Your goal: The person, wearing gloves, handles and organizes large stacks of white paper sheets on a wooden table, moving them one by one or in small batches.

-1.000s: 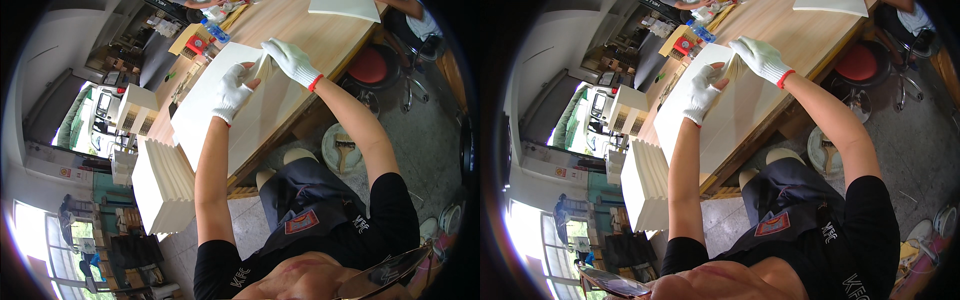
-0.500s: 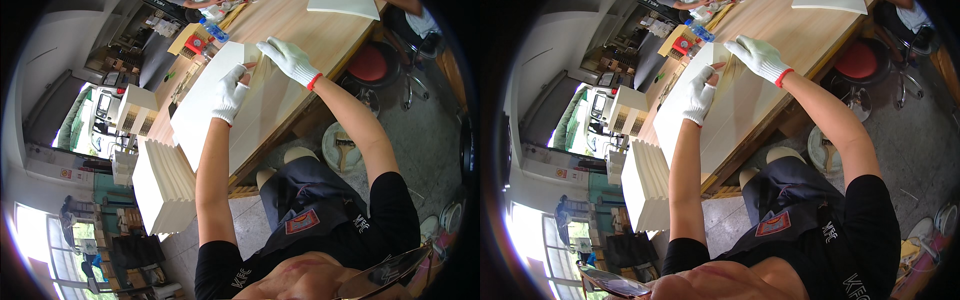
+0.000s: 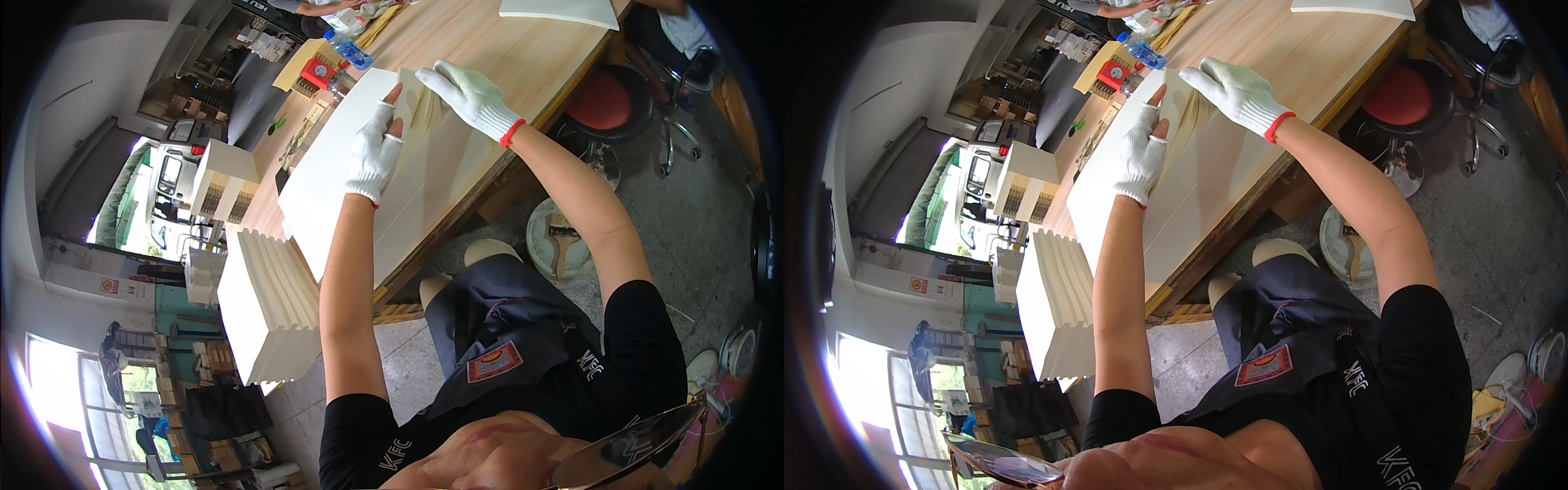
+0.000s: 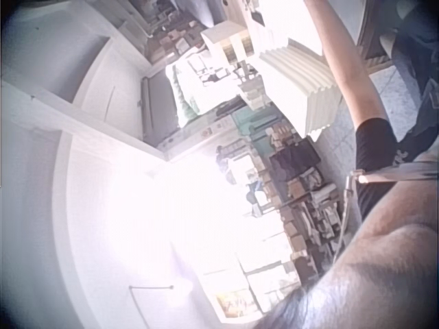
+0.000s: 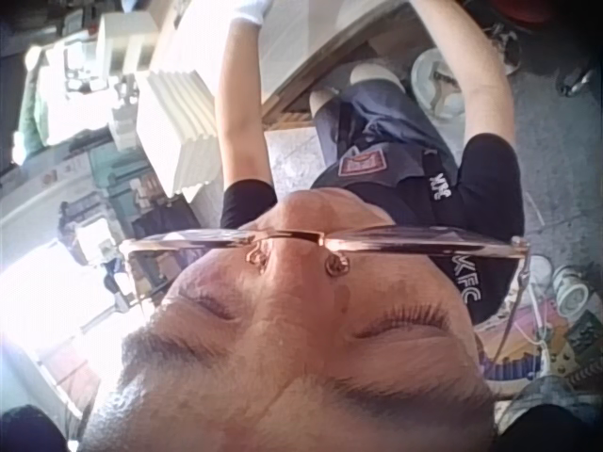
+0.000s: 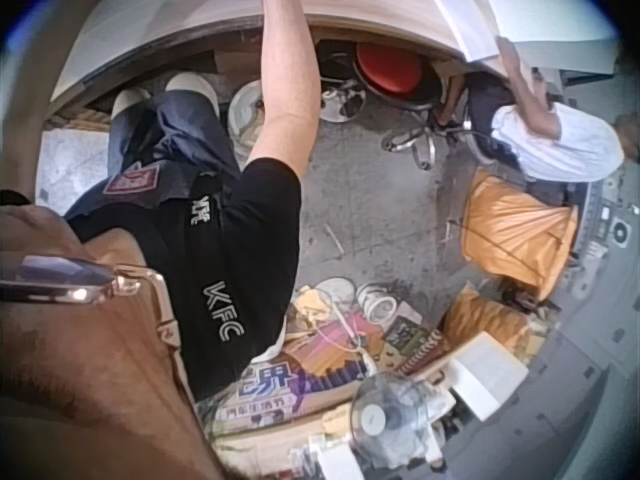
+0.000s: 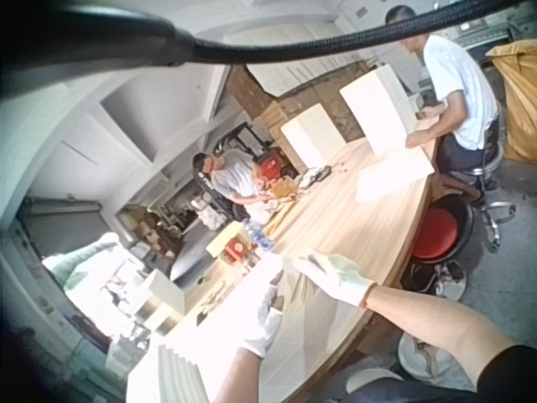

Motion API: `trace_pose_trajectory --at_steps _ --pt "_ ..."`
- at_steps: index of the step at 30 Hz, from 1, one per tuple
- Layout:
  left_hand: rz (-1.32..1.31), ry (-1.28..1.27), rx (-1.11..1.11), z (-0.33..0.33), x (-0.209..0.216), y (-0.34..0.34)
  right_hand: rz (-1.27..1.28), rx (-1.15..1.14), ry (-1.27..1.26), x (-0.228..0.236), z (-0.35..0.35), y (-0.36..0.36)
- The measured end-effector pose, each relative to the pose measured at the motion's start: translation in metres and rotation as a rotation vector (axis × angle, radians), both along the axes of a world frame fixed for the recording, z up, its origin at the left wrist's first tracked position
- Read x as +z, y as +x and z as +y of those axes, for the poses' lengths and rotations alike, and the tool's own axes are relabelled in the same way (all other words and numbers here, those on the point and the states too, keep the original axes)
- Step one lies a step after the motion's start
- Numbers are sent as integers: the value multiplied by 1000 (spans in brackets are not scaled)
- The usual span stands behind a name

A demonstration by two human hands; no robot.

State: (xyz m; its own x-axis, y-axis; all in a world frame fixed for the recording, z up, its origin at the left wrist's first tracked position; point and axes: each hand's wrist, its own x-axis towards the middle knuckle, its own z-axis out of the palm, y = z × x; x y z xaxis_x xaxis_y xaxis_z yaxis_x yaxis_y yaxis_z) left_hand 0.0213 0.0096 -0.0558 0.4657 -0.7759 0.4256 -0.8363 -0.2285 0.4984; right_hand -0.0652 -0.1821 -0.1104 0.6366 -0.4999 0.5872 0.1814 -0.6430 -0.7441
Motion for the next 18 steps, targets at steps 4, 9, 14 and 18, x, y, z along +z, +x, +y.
trace_pose_trajectory --at_steps 4,9,14,18 --pt "70 136 27 -1 7 -6 -177 -94 -118 -13 -1 8" --pt "89 135 70 -5 -1 0 -174 -104 -121 -16 -1 10" --pt "51 56 -4 -5 -5 5 -185 -75 -115 -16 -3 8" --pt "-3 -30 22 -2 -1 -3 40 -29 31 5 4 -3"
